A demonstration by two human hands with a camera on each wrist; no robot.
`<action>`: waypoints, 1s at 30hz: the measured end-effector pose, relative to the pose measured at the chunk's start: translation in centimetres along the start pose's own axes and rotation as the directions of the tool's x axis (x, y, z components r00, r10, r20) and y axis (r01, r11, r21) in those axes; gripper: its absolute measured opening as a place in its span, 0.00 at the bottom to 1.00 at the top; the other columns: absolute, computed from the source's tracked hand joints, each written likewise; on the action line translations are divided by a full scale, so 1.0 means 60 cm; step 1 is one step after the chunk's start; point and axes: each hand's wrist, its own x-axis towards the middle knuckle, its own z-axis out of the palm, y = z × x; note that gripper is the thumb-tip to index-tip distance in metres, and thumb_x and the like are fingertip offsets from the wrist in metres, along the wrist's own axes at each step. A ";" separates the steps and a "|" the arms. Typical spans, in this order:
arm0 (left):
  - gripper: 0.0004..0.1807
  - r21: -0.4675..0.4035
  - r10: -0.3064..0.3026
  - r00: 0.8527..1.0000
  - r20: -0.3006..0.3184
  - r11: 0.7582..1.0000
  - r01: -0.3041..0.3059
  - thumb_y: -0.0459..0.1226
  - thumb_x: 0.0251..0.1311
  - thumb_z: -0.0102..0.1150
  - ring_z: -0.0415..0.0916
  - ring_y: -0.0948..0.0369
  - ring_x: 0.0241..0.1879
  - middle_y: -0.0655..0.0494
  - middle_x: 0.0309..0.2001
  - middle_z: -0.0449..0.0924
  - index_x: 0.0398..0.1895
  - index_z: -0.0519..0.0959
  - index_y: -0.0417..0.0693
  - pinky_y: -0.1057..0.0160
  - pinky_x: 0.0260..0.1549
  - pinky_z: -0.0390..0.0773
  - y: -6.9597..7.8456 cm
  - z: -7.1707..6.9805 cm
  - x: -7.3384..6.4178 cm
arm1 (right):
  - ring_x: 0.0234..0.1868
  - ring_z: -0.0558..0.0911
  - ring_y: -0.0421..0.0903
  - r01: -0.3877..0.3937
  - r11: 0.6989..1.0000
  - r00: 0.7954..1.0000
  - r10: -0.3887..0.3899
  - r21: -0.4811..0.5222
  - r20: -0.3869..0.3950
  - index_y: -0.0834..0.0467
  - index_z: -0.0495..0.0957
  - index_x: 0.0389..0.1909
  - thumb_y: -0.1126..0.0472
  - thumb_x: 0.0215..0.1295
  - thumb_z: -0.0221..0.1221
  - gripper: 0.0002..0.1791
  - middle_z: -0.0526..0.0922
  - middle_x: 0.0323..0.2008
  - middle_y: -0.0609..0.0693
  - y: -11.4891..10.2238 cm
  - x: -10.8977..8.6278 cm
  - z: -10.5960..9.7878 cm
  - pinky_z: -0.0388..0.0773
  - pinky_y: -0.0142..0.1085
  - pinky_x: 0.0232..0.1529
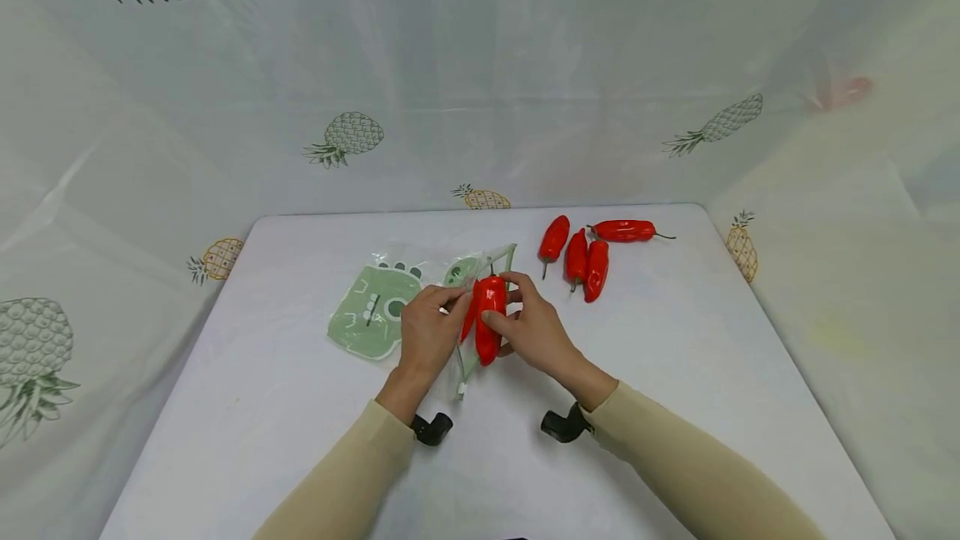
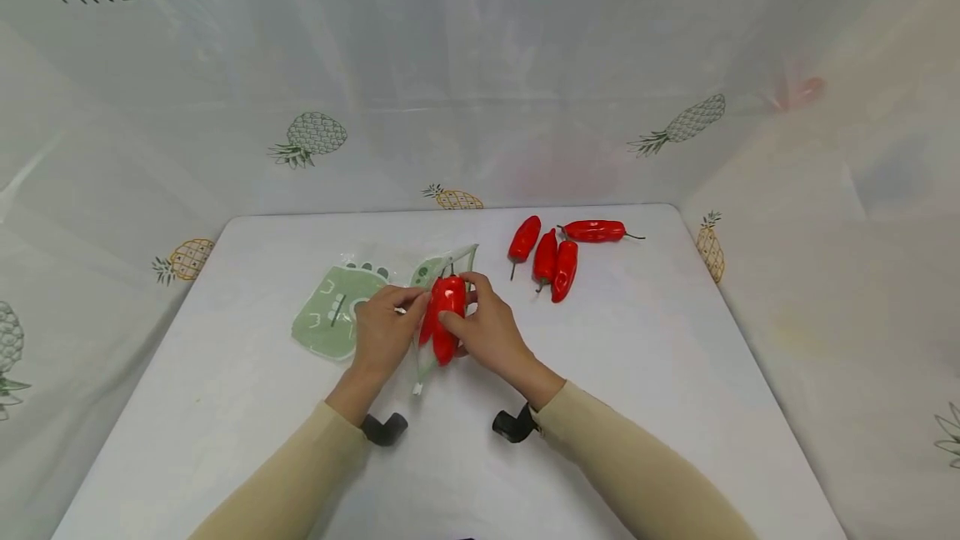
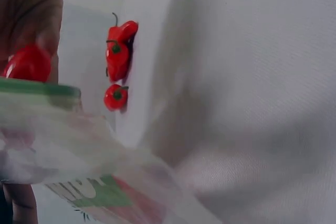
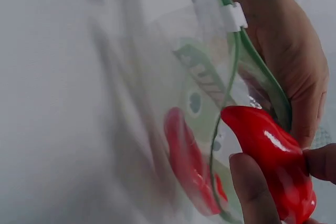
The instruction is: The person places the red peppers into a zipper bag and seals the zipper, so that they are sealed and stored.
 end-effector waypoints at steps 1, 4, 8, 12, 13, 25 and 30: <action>0.09 0.000 0.001 1.000 0.000 1.000 -0.001 0.38 0.68 0.70 0.83 0.61 0.33 0.55 0.33 0.86 0.45 0.92 0.44 0.68 0.27 0.81 0.001 0.000 0.000 | 0.41 0.86 0.52 -0.006 1.000 1.000 0.006 0.011 -0.009 0.55 0.59 0.78 0.56 0.68 0.68 0.41 0.76 0.62 0.61 -0.002 0.004 0.002 0.88 0.41 0.28; 0.08 -0.009 0.002 1.000 -0.002 1.000 -0.002 0.37 0.68 0.70 0.82 0.61 0.33 0.55 0.32 0.86 0.45 0.92 0.44 0.68 0.27 0.81 0.004 0.001 -0.002 | 0.44 0.86 0.54 -0.020 0.999 0.999 0.021 0.040 -0.032 0.56 0.59 0.77 0.56 0.69 0.68 0.41 0.75 0.62 0.62 -0.008 0.017 0.006 0.88 0.42 0.28; 0.08 -0.023 0.012 1.000 -0.016 1.000 -0.012 0.37 0.66 0.71 0.83 0.60 0.32 0.54 0.33 0.86 0.43 0.92 0.43 0.68 0.26 0.81 0.007 0.001 -0.002 | 0.45 0.86 0.55 -0.035 0.998 0.996 0.039 0.058 -0.079 0.57 0.58 0.78 0.56 0.70 0.67 0.41 0.75 0.62 0.64 -0.014 0.030 0.013 0.88 0.42 0.27; 0.09 -0.047 0.026 0.999 -0.024 0.999 -0.027 0.37 0.66 0.72 0.83 0.61 0.32 0.53 0.35 0.88 0.45 0.92 0.43 0.69 0.27 0.82 0.012 0.000 -0.001 | 0.38 0.88 0.52 -0.006 1.000 0.994 0.008 0.017 -0.111 0.59 0.57 0.78 0.58 0.71 0.66 0.41 0.77 0.60 0.64 -0.011 0.041 0.025 0.88 0.41 0.27; 0.09 -0.056 0.027 0.999 -0.026 0.998 -0.029 0.37 0.66 0.72 0.83 0.61 0.31 0.53 0.35 0.88 0.45 0.92 0.43 0.69 0.27 0.82 0.014 -0.001 0.000 | 0.36 0.88 0.51 0.009 1.000 0.994 -0.009 0.000 -0.111 0.59 0.57 0.78 0.58 0.72 0.66 0.40 0.77 0.60 0.64 -0.010 0.043 0.029 0.88 0.40 0.27; 0.07 -0.104 0.041 0.995 -0.086 0.993 -0.050 0.35 0.65 0.73 0.84 0.60 0.32 0.52 0.37 0.89 0.43 0.93 0.43 0.72 0.30 0.81 0.010 -0.014 0.008 | 0.41 0.89 0.52 0.099 0.966 0.995 -0.096 -0.239 0.024 0.64 0.62 0.76 0.58 0.70 0.68 0.39 0.82 0.58 0.65 0.002 0.057 0.058 0.89 0.43 0.38; 0.07 -0.110 0.032 0.985 -0.168 0.993 -0.051 0.36 0.67 0.71 0.84 0.59 0.35 0.51 0.36 0.89 0.42 0.92 0.42 0.74 0.28 0.79 0.012 -0.033 0.018 | 0.58 0.83 0.60 0.041 0.917 0.997 -0.061 -0.397 -0.039 0.66 0.63 0.75 0.58 0.67 0.70 0.41 0.81 0.61 0.65 0.009 0.060 0.059 0.86 0.54 0.53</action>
